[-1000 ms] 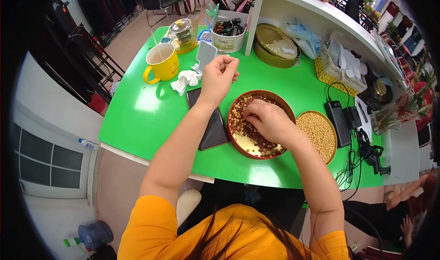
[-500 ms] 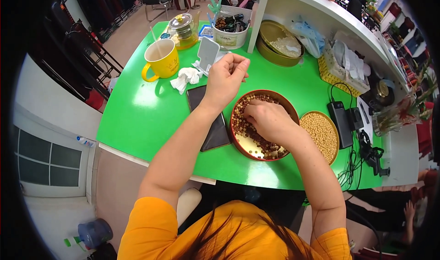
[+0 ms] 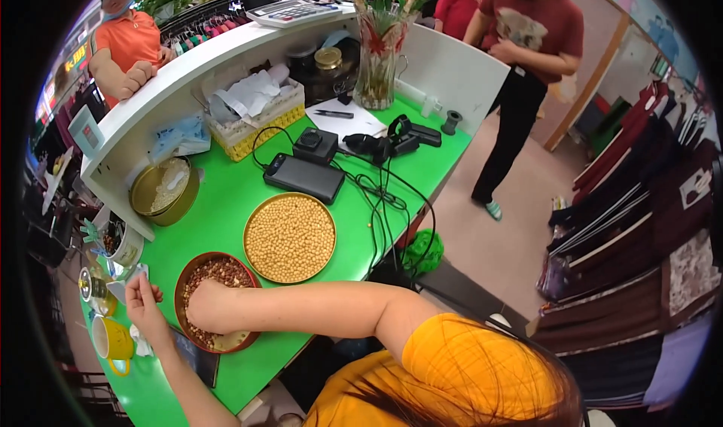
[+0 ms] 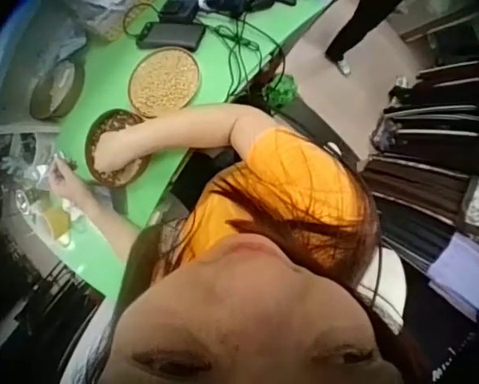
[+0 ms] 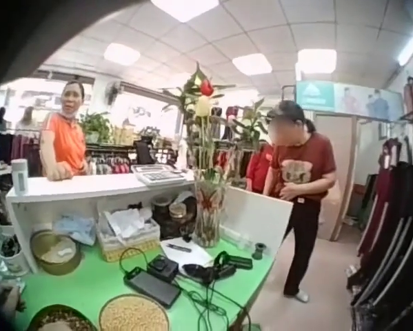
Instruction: The person sorts through a mixture of beans by hand, picking individual light-colored beans from a red tin and placing them into a separate gold tray containing yellow soybeans.
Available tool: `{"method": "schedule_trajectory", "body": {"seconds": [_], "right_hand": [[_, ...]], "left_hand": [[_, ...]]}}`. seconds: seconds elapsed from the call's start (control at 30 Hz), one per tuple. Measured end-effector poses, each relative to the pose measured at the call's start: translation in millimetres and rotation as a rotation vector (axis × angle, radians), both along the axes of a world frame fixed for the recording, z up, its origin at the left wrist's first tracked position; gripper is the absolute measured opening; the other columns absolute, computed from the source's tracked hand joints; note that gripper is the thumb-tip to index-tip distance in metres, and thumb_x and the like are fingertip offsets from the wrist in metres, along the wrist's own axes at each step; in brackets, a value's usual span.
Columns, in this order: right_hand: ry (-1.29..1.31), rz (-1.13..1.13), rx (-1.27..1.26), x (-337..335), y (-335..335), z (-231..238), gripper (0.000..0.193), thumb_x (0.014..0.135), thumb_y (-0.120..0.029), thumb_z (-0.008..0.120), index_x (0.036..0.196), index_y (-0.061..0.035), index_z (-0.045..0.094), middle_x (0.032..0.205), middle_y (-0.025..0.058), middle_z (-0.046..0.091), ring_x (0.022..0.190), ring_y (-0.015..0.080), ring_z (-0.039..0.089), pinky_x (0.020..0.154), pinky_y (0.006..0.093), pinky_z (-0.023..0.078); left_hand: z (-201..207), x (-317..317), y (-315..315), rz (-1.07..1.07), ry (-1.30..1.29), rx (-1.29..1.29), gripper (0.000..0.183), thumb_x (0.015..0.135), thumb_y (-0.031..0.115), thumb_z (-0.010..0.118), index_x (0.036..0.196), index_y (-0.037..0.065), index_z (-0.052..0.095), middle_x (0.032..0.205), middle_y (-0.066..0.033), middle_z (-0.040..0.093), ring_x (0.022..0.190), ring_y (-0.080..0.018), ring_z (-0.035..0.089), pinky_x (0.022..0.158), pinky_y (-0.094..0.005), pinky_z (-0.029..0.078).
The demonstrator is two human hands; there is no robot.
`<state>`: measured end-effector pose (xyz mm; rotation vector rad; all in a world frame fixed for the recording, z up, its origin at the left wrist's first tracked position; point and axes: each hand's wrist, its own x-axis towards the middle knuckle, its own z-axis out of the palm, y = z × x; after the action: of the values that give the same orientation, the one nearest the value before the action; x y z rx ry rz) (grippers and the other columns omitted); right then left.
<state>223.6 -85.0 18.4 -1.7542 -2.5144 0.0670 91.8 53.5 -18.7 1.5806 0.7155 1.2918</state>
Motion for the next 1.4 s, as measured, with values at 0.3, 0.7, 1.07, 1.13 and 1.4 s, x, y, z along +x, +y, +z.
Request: {"method": "schedule_trajectory", "body": {"seconds": [0.3,0.7,1.07,1.13,1.4], "right_hand": [[0.711,-0.033,0.102,-24.2,-2.4,7.7,0.017,0.078,-0.011,0.065,0.086,0.0017,0.072,0.086,0.0202,0.071,0.081,0.0353,0.07,0.072,0.0443,0.056],[1.883,-0.251,-0.562,-32.6,-44.2,10.7,0.015,0.096,-0.014,0.067,0.105,-0.0028,0.067,0.084,0.0018,0.067,0.062,0.0056,0.056,0.052,0.021,0.045],[0.314,-0.699,0.313,-1.3,-73.3,16.8,0.011,0.091,-0.011,0.069,0.095,-0.0008,0.067,0.081,0.0063,0.064,0.068,0.0206,0.061,0.062,0.0302,0.048],[0.387,-0.608,0.34,-4.0,-71.8,14.6,0.012,0.091,-0.012,0.07,0.095,-0.0009,0.067,0.084,0.0081,0.064,0.072,0.023,0.062,0.065,0.0318,0.048],[0.579,-0.024,-0.063,-69.7,-29.8,-4.2,0.014,0.087,-0.012,0.07,0.094,0.0003,0.068,0.094,0.0156,0.065,0.088,0.0328,0.064,0.079,0.04,0.051]], "left_hand": [[4.5,-66.7,-1.2,0.13,0.159,0.106,0.014,0.1,0.02,0.063,0.1,0.006,0.064,0.077,0.0032,0.057,0.067,-0.0043,0.049,0.06,-0.0203,0.043],[10.5,-91.8,-35.5,0.046,0.109,0.064,0.017,0.1,0.018,0.064,0.102,0.001,0.064,0.08,0.0003,0.065,0.071,-0.005,0.06,0.065,-0.021,0.051],[4.5,-91.7,-34.2,0.042,0.065,0.106,0.018,0.097,0.016,0.065,0.095,-0.002,0.066,0.072,-0.003,0.066,0.066,-0.007,0.061,0.06,-0.0241,0.049],[5.8,-90.7,-37.5,0.044,0.075,0.11,0.018,0.097,0.017,0.065,0.095,-0.002,0.066,0.072,-0.0032,0.066,0.066,-0.0073,0.062,0.06,-0.0244,0.049],[4.5,-97.6,-36.4,0.029,0.141,0.098,0.016,0.099,0.015,0.064,0.099,-0.001,0.065,0.08,0.0001,0.065,0.072,-0.0053,0.061,0.065,-0.0208,0.05]]}}
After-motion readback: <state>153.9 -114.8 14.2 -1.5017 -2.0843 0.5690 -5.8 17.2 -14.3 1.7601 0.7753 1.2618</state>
